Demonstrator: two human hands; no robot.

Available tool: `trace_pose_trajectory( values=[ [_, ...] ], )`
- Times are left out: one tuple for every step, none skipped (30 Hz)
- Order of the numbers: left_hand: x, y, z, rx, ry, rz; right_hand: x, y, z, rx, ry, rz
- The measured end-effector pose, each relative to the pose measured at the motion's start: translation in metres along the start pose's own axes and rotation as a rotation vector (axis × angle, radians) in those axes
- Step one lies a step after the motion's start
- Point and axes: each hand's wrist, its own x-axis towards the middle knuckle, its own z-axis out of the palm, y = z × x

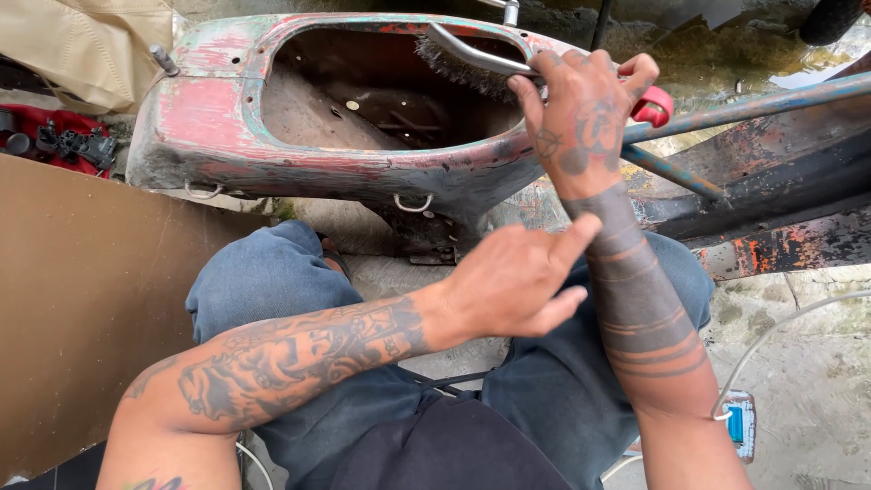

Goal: The person sits on the ground and uses a wire brush to scrub the surface of a large, hollow metal part. They hold the part steady with one hand while vigorously brushing the exterior and interior edges with the other hand.

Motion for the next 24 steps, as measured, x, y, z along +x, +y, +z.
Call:
trace_pose_trajectory(
  values=[
    [-0.003, 0.0, 0.005, -0.001, 0.0, -0.001, -0.001, 0.007, 0.004, 0.0, -0.001, -0.001],
    [-0.006, 0.0, 0.009, -0.022, -0.052, 0.044, -0.001, 0.014, 0.007, -0.019, 0.003, 0.0],
    [-0.009, 0.0, 0.014, -0.041, -0.102, 0.088, -0.001, 0.021, 0.011, -0.037, 0.008, -0.002],
    [-0.011, -0.004, 0.016, -0.041, -0.098, 0.086, -0.001, 0.03, 0.013, -0.036, 0.008, -0.006],
    [-0.014, -0.008, 0.018, 0.077, -0.123, 0.104, -0.001, 0.04, 0.015, -0.033, 0.027, 0.019],
    [-0.016, -0.012, 0.021, 0.196, -0.147, 0.122, -0.001, 0.049, 0.016, -0.031, 0.045, 0.044],
    [-0.016, -0.017, 0.014, 0.196, -0.146, 0.12, -0.003, 0.06, 0.022, -0.029, 0.044, 0.041],
    [-0.016, -0.022, 0.008, 0.201, -0.139, 0.086, -0.004, 0.07, 0.027, -0.025, 0.05, 0.055],
    [-0.016, -0.027, 0.0, 0.208, -0.133, 0.055, -0.006, 0.081, 0.032, -0.021, 0.058, 0.071],
    [-0.018, -0.034, -0.007, 0.209, -0.134, 0.055, -0.008, 0.088, 0.037, -0.021, 0.059, 0.071],
    [-0.02, -0.042, -0.014, 0.269, -0.097, 0.028, -0.009, 0.096, 0.042, -0.011, 0.054, 0.053],
    [-0.022, -0.049, -0.022, 0.328, -0.061, 0.002, -0.011, 0.103, 0.047, -0.001, 0.049, 0.035],
    [-0.025, -0.058, -0.029, 0.332, -0.06, 0.001, -0.009, 0.103, 0.05, 0.001, 0.052, 0.034],
    [-0.028, -0.067, -0.036, 0.388, -0.004, -0.034, -0.007, 0.103, 0.054, -0.008, 0.004, 0.053],
    [-0.032, -0.076, -0.042, 0.442, 0.051, -0.069, -0.006, 0.103, 0.057, -0.016, -0.045, 0.072],
    [-0.036, -0.083, -0.049, 0.445, 0.051, -0.07, -0.004, 0.098, 0.059, -0.013, -0.043, 0.071],
    [-0.04, -0.09, -0.056, 0.472, 0.059, -0.126, -0.002, 0.093, 0.061, -0.037, -0.098, 0.066],
    [-0.044, -0.098, -0.063, 0.498, 0.067, -0.182, 0.0, 0.088, 0.062, -0.06, -0.152, 0.061],
    [-0.049, -0.104, -0.068, 0.502, 0.067, -0.183, -0.002, 0.086, 0.064, -0.058, -0.15, 0.06],
    [-0.054, -0.111, -0.074, 0.504, 0.049, -0.232, -0.004, 0.084, 0.066, -0.072, -0.14, 0.027],
    [-0.059, -0.118, -0.079, 0.505, 0.032, -0.283, -0.005, 0.081, 0.069, -0.085, -0.13, -0.009],
    [-0.066, -0.127, -0.082, 0.509, 0.034, -0.285, -0.006, 0.081, 0.067, -0.083, -0.127, -0.011],
    [-0.074, -0.136, -0.084, 0.509, 0.04, -0.292, -0.007, 0.08, 0.065, -0.118, -0.099, -0.036],
    [-0.082, -0.145, -0.086, 0.51, 0.047, -0.298, -0.008, 0.08, 0.064, -0.152, -0.07, -0.061]
  ],
)
